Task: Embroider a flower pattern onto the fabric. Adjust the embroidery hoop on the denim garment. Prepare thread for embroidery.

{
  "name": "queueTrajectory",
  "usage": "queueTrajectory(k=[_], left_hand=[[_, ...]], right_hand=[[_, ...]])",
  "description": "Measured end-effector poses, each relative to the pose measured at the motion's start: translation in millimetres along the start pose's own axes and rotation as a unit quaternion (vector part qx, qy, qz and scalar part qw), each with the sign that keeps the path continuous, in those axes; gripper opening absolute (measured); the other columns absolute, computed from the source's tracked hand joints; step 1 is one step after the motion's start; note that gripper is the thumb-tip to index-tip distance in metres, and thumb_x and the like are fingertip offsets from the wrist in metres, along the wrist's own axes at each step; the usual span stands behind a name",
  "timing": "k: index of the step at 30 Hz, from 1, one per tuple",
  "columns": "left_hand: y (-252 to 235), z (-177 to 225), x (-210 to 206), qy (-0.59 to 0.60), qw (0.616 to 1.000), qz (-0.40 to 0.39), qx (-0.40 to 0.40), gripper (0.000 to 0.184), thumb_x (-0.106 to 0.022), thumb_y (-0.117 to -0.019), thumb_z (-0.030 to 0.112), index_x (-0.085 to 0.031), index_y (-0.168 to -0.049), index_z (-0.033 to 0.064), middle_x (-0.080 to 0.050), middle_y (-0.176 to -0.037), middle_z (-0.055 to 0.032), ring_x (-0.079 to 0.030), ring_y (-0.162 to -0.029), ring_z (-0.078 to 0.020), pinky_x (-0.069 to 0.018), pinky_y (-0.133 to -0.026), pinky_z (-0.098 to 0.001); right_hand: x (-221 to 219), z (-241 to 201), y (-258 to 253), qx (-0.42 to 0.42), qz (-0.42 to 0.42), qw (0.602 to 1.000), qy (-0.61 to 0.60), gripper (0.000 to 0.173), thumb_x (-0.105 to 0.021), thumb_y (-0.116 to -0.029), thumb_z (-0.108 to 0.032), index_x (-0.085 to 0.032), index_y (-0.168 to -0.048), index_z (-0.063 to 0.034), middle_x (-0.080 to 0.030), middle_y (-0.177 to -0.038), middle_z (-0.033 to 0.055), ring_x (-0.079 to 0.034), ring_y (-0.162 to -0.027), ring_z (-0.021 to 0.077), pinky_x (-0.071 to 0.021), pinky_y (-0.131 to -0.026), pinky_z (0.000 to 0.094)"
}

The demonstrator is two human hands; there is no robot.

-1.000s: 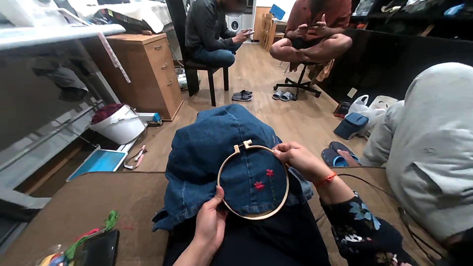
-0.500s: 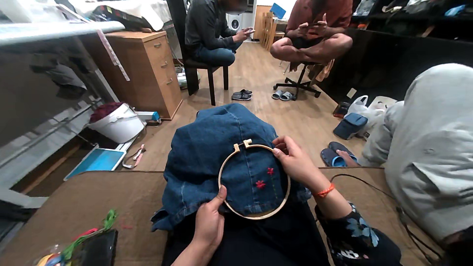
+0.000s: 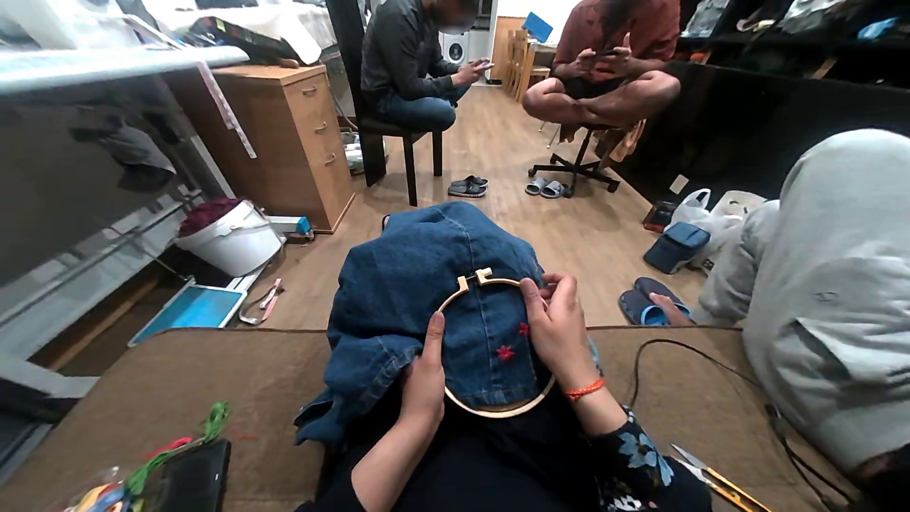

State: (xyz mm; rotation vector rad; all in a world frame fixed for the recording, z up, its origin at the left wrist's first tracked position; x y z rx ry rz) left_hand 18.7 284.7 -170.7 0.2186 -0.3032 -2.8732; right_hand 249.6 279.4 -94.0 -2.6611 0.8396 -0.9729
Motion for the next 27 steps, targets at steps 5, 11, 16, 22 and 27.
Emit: queueTrajectory(k=[5,11,16,22,27], left_hand=[[-0.4,3.2,-1.9,-0.052,0.999,-0.008,-0.015,0.051,-0.049,-0.1059,0.047,-0.069,-0.118,0.0011,-0.07,-0.122,-0.0119,-0.062,-0.121,-0.0142,-0.0475,-0.105,-0.0394],[9.8,14.9,-0.6,-0.009,0.998,-0.012,-0.061,0.046,-0.048,-0.1076,0.042,-0.067,-0.127,0.0055,-0.07,-0.124,-0.0062,-0.063,-0.12,-0.0079,-0.0495,-0.106,-0.033],[11.0,16.8,-3.4,0.01,0.998,-0.039,-0.055,0.045,-0.047,-0.1076,0.043,-0.065,-0.132,0.0084,-0.069,-0.127,-0.0042,-0.061,-0.122,-0.0074,-0.0494,-0.106,-0.0326],[3.1,11.0,-6.2,0.019,0.998,-0.038,-0.048,0.044,-0.049,-0.1073,0.042,-0.066,-0.13,0.0085,-0.07,-0.125,-0.0046,-0.063,-0.121,-0.0083,-0.0499,-0.106,-0.0328],[9.1,19.0,-8.7,0.029,0.996,-0.049,-0.066,0.043,-0.049,-0.1072,0.04,-0.065,-0.13,0.0075,-0.07,-0.121,-0.0045,-0.064,-0.117,-0.0069,-0.0514,-0.102,-0.0297]], right_hand=[[-1.1,-13.3,-4.4,0.067,0.001,0.996,0.06,0.038,-0.056,-0.1063,-0.033,-0.068,-0.108,0.0024,-0.066,-0.103,0.02,-0.066,-0.099,0.0366,-0.053,-0.085,0.0558],[4.3,-26.7,-8.5,0.175,0.008,0.983,0.055,0.039,-0.049,-0.1079,-0.029,-0.068,-0.084,-0.0046,-0.06,-0.07,0.0061,-0.061,-0.065,0.0197,-0.049,-0.059,0.0411],[8.6,-23.4,-15.2,0.186,0.005,0.982,0.02,0.045,-0.047,-0.1071,-0.037,-0.055,-0.069,-0.0136,-0.044,-0.056,-0.0044,-0.043,-0.049,0.0074,-0.0336,-0.047,0.0278],[-3.4,-37.2,-25.1,0.163,-0.123,0.978,0.049,0.029,-0.044,-0.109,-0.021,-0.062,-0.094,-0.0044,-0.059,-0.081,0.0085,-0.061,-0.075,0.0213,-0.0484,-0.066,0.0439],[-3.5,-76.5,-24.3,0.268,-0.072,0.96,0.044,0.024,-0.047,-0.1044,-0.016,-0.065,-0.107,-0.0007,-0.066,-0.091,0.0123,-0.067,-0.083,0.024,-0.0554,-0.071,0.0443]])
Point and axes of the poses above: each hand's wrist, its own y-axis away from the middle knuckle, its own x-axis out of the back of the hand, z = x × y, the point moved 9 cm from there along -y, towards the middle knuckle
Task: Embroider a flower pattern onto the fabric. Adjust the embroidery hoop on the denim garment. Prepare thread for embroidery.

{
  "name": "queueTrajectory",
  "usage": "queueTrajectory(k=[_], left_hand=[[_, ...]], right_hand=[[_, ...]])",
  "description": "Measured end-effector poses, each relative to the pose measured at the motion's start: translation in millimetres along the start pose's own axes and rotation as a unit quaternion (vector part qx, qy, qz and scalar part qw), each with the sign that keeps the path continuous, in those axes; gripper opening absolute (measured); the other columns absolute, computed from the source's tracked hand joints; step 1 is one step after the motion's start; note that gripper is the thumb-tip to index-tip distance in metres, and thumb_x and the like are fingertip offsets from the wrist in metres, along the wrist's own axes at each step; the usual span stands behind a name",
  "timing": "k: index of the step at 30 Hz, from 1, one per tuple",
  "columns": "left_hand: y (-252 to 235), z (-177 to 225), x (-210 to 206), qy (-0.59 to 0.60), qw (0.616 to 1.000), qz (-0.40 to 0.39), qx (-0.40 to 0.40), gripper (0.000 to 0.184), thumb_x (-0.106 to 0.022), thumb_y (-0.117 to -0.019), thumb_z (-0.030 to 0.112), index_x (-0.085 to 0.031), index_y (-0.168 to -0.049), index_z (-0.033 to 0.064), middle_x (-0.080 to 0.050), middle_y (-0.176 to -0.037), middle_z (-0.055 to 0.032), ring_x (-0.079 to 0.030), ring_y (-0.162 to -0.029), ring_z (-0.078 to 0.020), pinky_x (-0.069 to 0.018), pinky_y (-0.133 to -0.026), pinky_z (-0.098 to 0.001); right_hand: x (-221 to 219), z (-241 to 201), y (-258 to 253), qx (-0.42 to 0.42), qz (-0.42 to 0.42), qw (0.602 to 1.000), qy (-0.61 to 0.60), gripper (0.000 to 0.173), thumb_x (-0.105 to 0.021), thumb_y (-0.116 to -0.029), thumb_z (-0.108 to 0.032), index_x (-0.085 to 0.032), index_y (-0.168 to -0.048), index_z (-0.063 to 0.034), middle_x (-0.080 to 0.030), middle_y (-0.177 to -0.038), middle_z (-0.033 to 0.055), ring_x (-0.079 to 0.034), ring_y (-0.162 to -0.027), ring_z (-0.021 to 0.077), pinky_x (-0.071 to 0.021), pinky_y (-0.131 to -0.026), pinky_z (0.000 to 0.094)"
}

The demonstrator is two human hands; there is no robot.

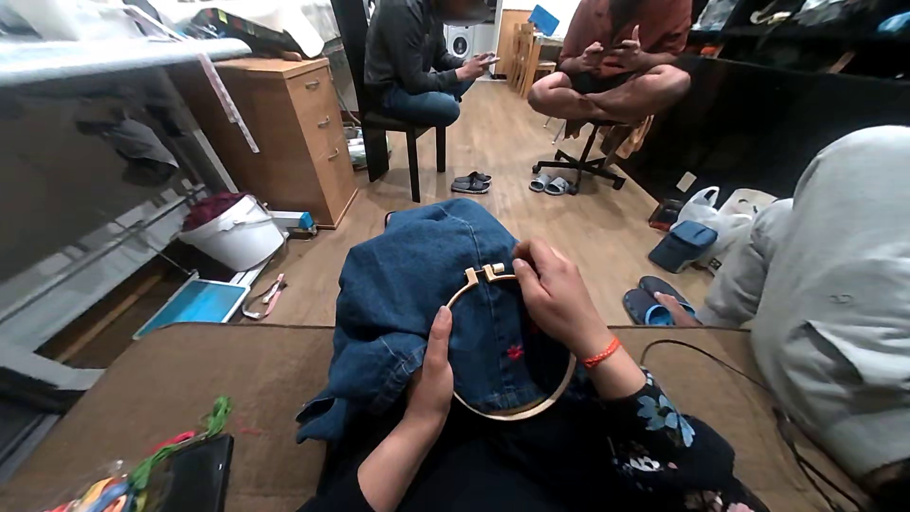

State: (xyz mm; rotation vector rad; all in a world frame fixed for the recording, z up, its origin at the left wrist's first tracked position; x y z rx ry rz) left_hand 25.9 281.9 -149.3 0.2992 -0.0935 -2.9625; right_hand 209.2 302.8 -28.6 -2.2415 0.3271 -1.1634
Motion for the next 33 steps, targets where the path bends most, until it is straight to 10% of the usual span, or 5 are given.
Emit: queueTrajectory(k=[7,15,22,27,33], left_hand=[[-0.2,2.4,-1.7,-0.06,0.998,0.003,-0.019,0.042,-0.051,-0.1065,0.042,-0.068,-0.128,0.0113,-0.072,-0.12,-0.0016,-0.063,-0.118,-0.0048,-0.0498,-0.105,-0.0301],[0.9,7.7,-3.0,-0.137,0.99,0.001,-0.024,0.043,-0.045,-0.1088,0.04,-0.068,-0.129,0.01,-0.072,-0.121,-0.0049,-0.063,-0.12,-0.0077,-0.0468,-0.108,-0.0342],[-0.3,6.9,-1.7,-0.093,0.996,0.002,-0.013,0.031,-0.062,-0.1022,0.034,-0.073,-0.103,0.0045,-0.073,-0.09,-0.0018,-0.069,-0.092,-0.0044,-0.0545,-0.089,-0.028],[-7.7,-6.8,-3.9,0.045,0.998,-0.043,0.004,0.039,-0.049,-0.1075,0.037,-0.066,-0.129,0.009,-0.073,-0.116,-0.0037,-0.067,-0.111,-0.009,-0.0554,-0.099,-0.0305],[-5.7,-11.1,-5.4,0.043,0.997,-0.053,0.031,0.042,-0.045,-0.1083,0.04,-0.066,-0.128,0.0097,-0.073,-0.115,-0.0046,-0.068,-0.109,-0.0103,-0.0562,-0.097,-0.0309]], right_hand=[[-2.6,4.9,-4.5,0.065,-0.034,0.996,-0.049,0.017,-0.06,-0.1021,-0.02,-0.065,-0.097,-0.0049,-0.063,-0.081,0.0043,-0.062,-0.071,0.0106,-0.0529,-0.065,0.028],[-9.5,18.9,-13.8,-0.003,-0.069,0.995,-0.074,0.017,-0.062,-0.101,-0.018,-0.066,-0.09,-0.0056,-0.061,-0.072,0.0017,-0.059,-0.065,0.01,-0.0485,-0.061,0.0303],[-17.3,34.9,-18.9,-0.022,-0.105,0.96,-0.26,0.012,-0.06,-0.0994,-0.015,-0.065,-0.091,-0.0082,-0.062,-0.073,-0.0054,-0.059,-0.066,-0.0005,-0.0491,-0.063,0.0184],[-6.3,35.5,5.2,-0.016,-0.077,0.973,-0.215,0.016,-0.055,-0.1029,-0.022,-0.066,-0.103,-0.0104,-0.063,-0.081,-0.0049,-0.061,-0.073,0.0017,-0.0517,-0.068,0.0214],[-4.1,46.8,24.0,-0.037,-0.004,0.982,-0.183,0.022,-0.056,-0.1035,-0.024,-0.068,-0.089,-0.0122,-0.06,-0.072,-0.0083,-0.055,-0.064,-0.0021,-0.0456,-0.059,0.0167]])
Point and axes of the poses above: each hand's wrist, its own y-axis away from the middle knuckle, its own x-axis out of the back of the hand, z = x × y, the point moved 9 cm from there along -y, towards the middle knuckle
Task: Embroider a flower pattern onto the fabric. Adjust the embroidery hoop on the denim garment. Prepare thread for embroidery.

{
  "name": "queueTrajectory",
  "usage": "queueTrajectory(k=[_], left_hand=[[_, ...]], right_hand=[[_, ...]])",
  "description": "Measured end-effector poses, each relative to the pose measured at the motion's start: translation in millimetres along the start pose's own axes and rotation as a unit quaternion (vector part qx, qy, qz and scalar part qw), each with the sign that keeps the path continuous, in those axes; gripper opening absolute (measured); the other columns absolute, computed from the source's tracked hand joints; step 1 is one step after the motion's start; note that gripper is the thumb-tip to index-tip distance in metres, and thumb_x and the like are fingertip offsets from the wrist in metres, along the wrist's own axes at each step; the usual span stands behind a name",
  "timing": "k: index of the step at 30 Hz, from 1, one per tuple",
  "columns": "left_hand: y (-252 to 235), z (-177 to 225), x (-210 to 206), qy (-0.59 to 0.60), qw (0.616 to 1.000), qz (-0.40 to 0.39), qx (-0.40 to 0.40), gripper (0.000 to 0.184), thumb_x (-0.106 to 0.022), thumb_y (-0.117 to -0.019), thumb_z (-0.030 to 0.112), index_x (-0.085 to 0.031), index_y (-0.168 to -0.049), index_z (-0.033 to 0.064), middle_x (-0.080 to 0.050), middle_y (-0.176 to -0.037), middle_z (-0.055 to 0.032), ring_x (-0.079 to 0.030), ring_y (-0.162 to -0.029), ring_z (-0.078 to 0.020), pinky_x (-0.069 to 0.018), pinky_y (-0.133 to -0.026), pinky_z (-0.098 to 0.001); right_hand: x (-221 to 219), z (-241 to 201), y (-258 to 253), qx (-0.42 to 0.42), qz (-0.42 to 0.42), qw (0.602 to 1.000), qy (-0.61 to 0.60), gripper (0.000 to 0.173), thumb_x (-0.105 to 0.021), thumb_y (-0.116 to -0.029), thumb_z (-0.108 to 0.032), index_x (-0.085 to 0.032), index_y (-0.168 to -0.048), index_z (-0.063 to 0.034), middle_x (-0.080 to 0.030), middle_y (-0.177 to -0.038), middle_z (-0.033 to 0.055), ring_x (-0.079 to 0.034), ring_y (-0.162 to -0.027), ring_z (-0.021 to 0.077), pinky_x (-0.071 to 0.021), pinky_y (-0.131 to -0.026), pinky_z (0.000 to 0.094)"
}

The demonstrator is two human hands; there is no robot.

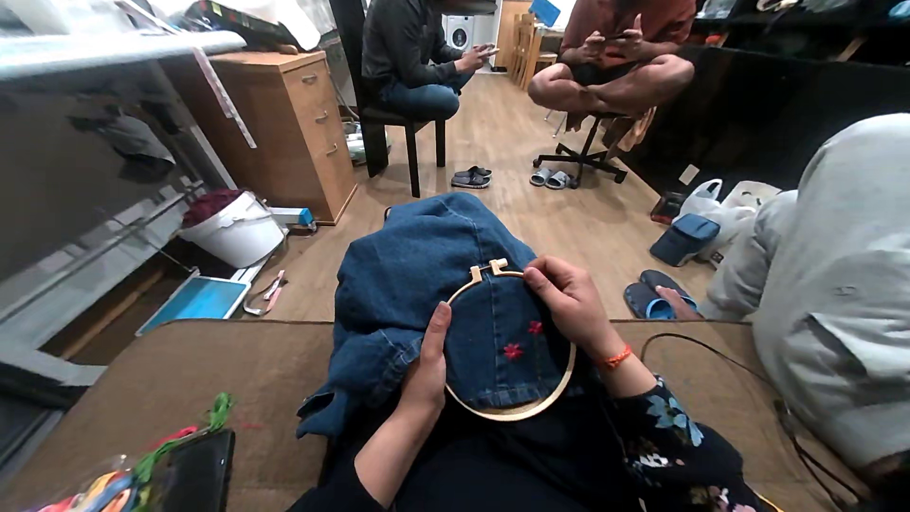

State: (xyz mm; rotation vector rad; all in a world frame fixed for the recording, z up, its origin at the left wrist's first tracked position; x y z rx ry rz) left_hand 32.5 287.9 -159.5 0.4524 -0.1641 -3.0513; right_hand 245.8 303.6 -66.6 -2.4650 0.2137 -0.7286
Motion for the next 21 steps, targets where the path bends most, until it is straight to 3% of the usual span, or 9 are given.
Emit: queueTrajectory(k=[3,6,9,11,15,21], left_hand=[[-1.2,6.7,-0.5,0.001,0.999,0.016,-0.031,0.034,-0.051,-0.1072,0.033,-0.068,-0.123,0.0082,-0.074,-0.109,-0.0034,-0.07,-0.105,-0.0082,-0.0568,-0.094,-0.0278],[-0.1,8.4,2.6,-0.022,0.998,0.024,-0.051,0.028,-0.056,-0.1052,0.027,-0.071,-0.117,0.0065,-0.075,-0.103,-0.0022,-0.071,-0.1,-0.0059,-0.0569,-0.093,-0.0258],[7.2,-0.1,14.8,-0.142,0.987,0.064,-0.026,0.035,-0.064,-0.0997,0.037,-0.072,-0.088,0.0051,-0.07,-0.077,0.0,-0.069,-0.081,-0.0059,-0.0562,-0.081,-0.0295],[8.4,-5.7,18.5,-0.199,0.977,0.069,-0.007,0.047,-0.061,-0.1001,0.045,-0.069,-0.076,0.0051,-0.065,-0.068,-0.0018,-0.068,-0.073,-0.0104,-0.0547,-0.075,-0.0357],[10.0,-3.1,16.9,-0.171,0.981,0.084,-0.023,0.044,-0.058,-0.1029,0.042,-0.074,-0.084,0.0054,-0.071,-0.074,-0.0024,-0.071,-0.078,-0.009,-0.0578,-0.079,-0.0337],[13.6,1.0,14.5,-0.173,0.979,0.097,-0.035,0.039,-0.057,-0.1046,0.036,-0.073,-0.091,0.0035,-0.071,-0.078,-0.0026,-0.07,-0.082,-0.0068,-0.0557,-0.083,-0.0312]], right_hand=[[-1.6,6.7,-6.5,-0.026,0.002,0.995,-0.092,0.021,-0.059,-0.1002,-0.015,-0.066,-0.081,-0.0114,-0.057,-0.065,-0.0081,-0.052,-0.057,-0.0011,-0.0421,-0.054,0.0154],[-1.6,6.5,-6.6,0.001,0.006,0.995,-0.104,0.019,-0.06,-0.0985,-0.013,-0.066,-0.081,-0.0104,-0.057,-0.065,-0.0083,-0.051,-0.057,-0.0016,-0.0418,-0.053,0.0146],[7.1,4.1,0.9,0.015,0.068,0.997,0.017,0.021,-0.059,-0.0999,-0.02,-0.07,-0.084,-0.0109,-0.061,-0.067,-0.0078,-0.053,-0.057,-0.0024,-0.0435,-0.052,0.0165],[15.5,-0.8,8.1,0.0,0.132,0.981,0.145,0.028,-0.055,-0.1026,-0.023,-0.069,-0.085,-0.007,-0.06,-0.067,-0.0012,-0.055,-0.058,0.0063,-0.0451,-0.054,0.0265],[17.1,-6.6,25.9,-0.021,0.178,0.942,0.284,0.055,-0.044,-0.108,-0.041,-0.056,-0.066,-0.0078,-0.047,-0.055,0.0035,-0.051,-0.049,0.019,-0.0393,-0.045,0.0383],[14.5,-4.6,41.7,-0.026,0.184,0.927,0.327,0.06,-0.04,-0.1091,-0.042,-0.057,-0.066,-0.0024,-0.051,-0.056,0.0094,-0.057,-0.05,0.0266,-0.0433,-0.046,0.0436]])
Point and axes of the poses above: each hand's wrist, its own y-axis away from the middle knuckle, its own x-axis out of the back of the hand, z = x × y, the point moved 9 cm from there along -y, towards the middle knuckle
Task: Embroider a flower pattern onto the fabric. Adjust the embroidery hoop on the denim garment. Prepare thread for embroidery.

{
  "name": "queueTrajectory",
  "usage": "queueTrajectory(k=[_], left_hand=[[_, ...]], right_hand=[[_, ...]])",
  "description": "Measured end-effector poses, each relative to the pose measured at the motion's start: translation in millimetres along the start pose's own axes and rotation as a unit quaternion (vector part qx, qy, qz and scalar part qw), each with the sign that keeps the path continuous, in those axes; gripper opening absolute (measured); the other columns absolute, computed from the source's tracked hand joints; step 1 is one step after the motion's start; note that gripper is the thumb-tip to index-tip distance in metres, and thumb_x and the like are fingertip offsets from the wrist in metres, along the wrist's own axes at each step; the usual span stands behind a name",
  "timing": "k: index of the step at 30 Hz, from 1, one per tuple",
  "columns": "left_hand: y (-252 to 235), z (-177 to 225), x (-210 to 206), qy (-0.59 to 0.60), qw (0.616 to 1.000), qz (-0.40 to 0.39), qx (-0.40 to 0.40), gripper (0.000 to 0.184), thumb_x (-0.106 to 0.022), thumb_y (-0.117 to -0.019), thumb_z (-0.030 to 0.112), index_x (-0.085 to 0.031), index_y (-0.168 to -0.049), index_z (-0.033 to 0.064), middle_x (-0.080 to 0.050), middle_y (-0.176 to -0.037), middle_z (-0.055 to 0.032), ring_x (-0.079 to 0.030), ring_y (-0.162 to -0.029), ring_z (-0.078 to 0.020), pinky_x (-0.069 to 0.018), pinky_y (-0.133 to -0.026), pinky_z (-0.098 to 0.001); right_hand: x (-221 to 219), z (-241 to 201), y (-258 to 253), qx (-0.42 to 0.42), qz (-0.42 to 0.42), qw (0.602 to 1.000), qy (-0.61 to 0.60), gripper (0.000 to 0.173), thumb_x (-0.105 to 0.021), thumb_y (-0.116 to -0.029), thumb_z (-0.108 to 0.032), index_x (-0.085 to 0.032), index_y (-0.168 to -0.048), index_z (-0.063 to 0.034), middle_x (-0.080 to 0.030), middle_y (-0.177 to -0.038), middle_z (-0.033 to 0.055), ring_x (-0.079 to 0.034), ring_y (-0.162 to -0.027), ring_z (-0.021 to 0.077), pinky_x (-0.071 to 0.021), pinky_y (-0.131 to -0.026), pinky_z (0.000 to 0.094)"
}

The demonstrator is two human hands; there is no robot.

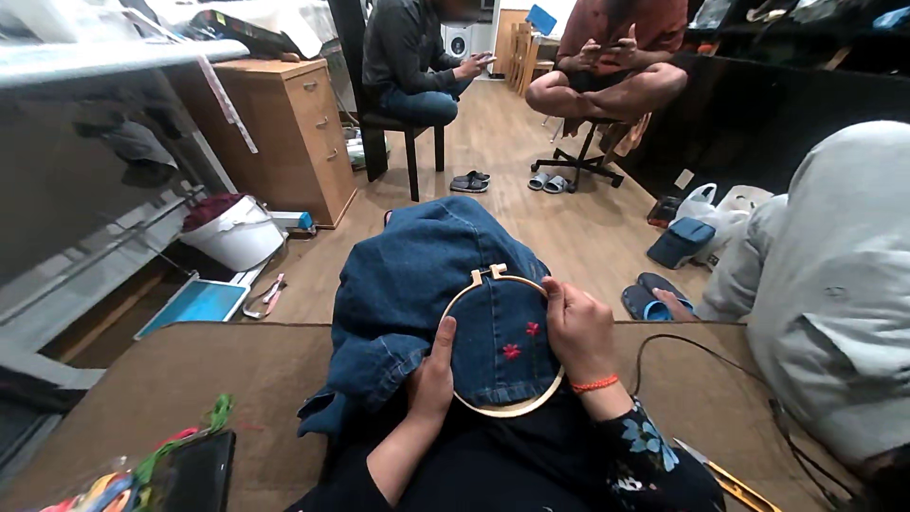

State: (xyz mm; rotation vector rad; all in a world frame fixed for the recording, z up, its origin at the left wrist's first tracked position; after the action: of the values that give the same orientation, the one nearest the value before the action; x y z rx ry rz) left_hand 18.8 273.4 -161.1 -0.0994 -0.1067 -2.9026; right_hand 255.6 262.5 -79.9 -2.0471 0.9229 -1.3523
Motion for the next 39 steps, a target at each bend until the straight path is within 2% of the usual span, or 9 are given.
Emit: queueTrajectory(k=[4,7,10,14,16,19,24,28,39], left_hand=[[-0.1,1.0,-0.6,0.001,1.0,0.016,-0.002,0.038,-0.06,-0.1033,0.036,-0.073,-0.091,0.0025,-0.07,-0.077,-0.0028,-0.069,-0.081,-0.007,-0.0557,-0.081,-0.0311],[-0.2,-1.9,-0.1,0.01,1.0,0.022,0.01,0.039,-0.06,-0.1035,0.035,-0.072,-0.085,0.0032,-0.069,-0.072,-0.0027,-0.069,-0.076,-0.008,-0.0559,-0.077,-0.032],[-0.5,-5.6,0.6,0.065,0.997,0.033,0.01,0.033,-0.06,-0.1037,0.031,-0.073,-0.091,0.0031,-0.072,-0.076,-0.0024,-0.072,-0.077,-0.0065,-0.0595,-0.078,-0.029],[-0.5,-8.5,-0.2,0.082,0.996,0.033,0.014,0.034,-0.06,-0.1039,0.032,-0.073,-0.092,0.0027,-0.073,-0.078,-0.003,-0.072,-0.08,-0.0066,-0.0595,-0.08,-0.0292],[-1.2,-9.3,-0.6,0.086,0.996,0.036,0.01,0.034,-0.061,-0.1032,0.032,-0.073,-0.092,0.0026,-0.073,-0.077,-0.0025,-0.072,-0.08,-0.006,-0.0592,-0.08,-0.0281],[0.0,-9.5,-0.7,0.08,0.996,0.044,0.005,0.032,-0.062,-0.1028,0.03,-0.073,-0.093,0.002,-0.073,-0.079,-0.0027,-0.071,-0.082,-0.0056,-0.0583,-0.081,-0.0279],[2.6,-2.8,1.0,0.067,0.996,0.06,-0.009,0.032,-0.062,-0.1026,0.029,-0.073,-0.088,0.0021,-0.072,-0.077,-0.0023,-0.071,-0.081,-0.0052,-0.0575,-0.081,-0.0281],[6.3,3.4,6.5,0.121,0.988,0.085,-0.035,0.024,-0.063,-0.1019,0.02,-0.071,-0.098,-0.0014,-0.074,-0.085,-0.002,-0.071,-0.088,-0.0014,-0.0572,-0.086,-0.0222],[2.1,0.9,3.1,0.164,0.983,0.079,-0.003,0.032,-0.061,-0.1032,0.031,-0.072,-0.098,0.0015,-0.075,-0.085,-0.0042,-0.073,-0.085,-0.0074,-0.0605,-0.083,-0.0282]], right_hand=[[-7.6,3.6,-7.8,0.018,-0.026,0.998,-0.063,0.058,-0.042,-0.1089,-0.036,-0.06,-0.065,-0.0022,-0.052,-0.054,0.0077,-0.056,-0.05,0.0222,-0.0433,-0.046,0.0399],[-11.3,13.0,-8.3,-0.023,-0.039,0.99,-0.132,0.058,-0.041,-0.1085,-0.041,-0.053,-0.061,-0.0101,-0.043,-0.05,-0.002,-0.044,-0.044,0.0098,-0.0345,-0.044,0.0304],[-6.4,16.7,-3.2,-0.066,-0.017,0.987,-0.148,0.055,-0.043,-0.107,-0.045,-0.054,-0.064,-0.0126,-0.041,-0.051,-0.0058,-0.041,-0.045,0.0061,-0.0333,-0.045,0.0273],[1.2,11.9,19.9,-0.055,-0.021,0.995,-0.078,0.049,-0.043,-0.1059,-0.045,-0.066,-0.089,-0.0053,-0.058,-0.07,0.004,-0.06,-0.061,0.0177,-0.0491,-0.054,0.0382],[1.7,9.6,32.9,-0.055,-0.033,0.997,-0.04,0.053,-0.039,-0.1057,-0.046,-0.065,-0.09,-0.0024,-0.061,-0.079,0.01,-0.064,-0.072,0.0256,-0.0536,-0.062,0.0441],[5.5,11.3,41.9,-0.08,-0.047,0.996,0.003,0.059,-0.036,-0.1051,-0.049,-0.061,-0.081,-0.0012,-0.057,-0.07,0.0111,-0.063,-0.065,0.0291,-0.0516,-0.056,0.0467],[8.0,13.5,34.8,-0.057,-0.033,0.997,-0.048,0.059,-0.037,-0.1066,-0.049,-0.054,-0.068,-0.0079,-0.044,-0.053,0.0002,-0.05,-0.048,0.0137,-0.0404,-0.045,0.033],[16.9,12.6,29.7,-0.062,-0.002,0.988,-0.14,0.052,-0.039,-0.1075,-0.039,-0.067,-0.077,-0.0084,-0.058,-0.06,-0.0036,-0.059,-0.058,0.0016,-0.0478,-0.054,0.023],[14.4,15.5,28.2,-0.124,-0.001,0.971,-0.205,0.054,-0.038,-0.1063,-0.056,-0.062,-0.077,-0.0162,-0.053,-0.062,-0.011,-0.055,-0.059,-0.0049,-0.0457,-0.055,0.018]])
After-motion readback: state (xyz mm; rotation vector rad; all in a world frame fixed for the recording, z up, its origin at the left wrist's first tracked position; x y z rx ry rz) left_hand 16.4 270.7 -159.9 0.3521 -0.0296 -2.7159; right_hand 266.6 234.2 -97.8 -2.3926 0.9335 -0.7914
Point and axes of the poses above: each hand's wrist, its own y-axis away from the middle knuckle, its own x-axis out of the back of the hand, z = x × y, the point moved 9 cm from there along -y, towards the middle knuckle
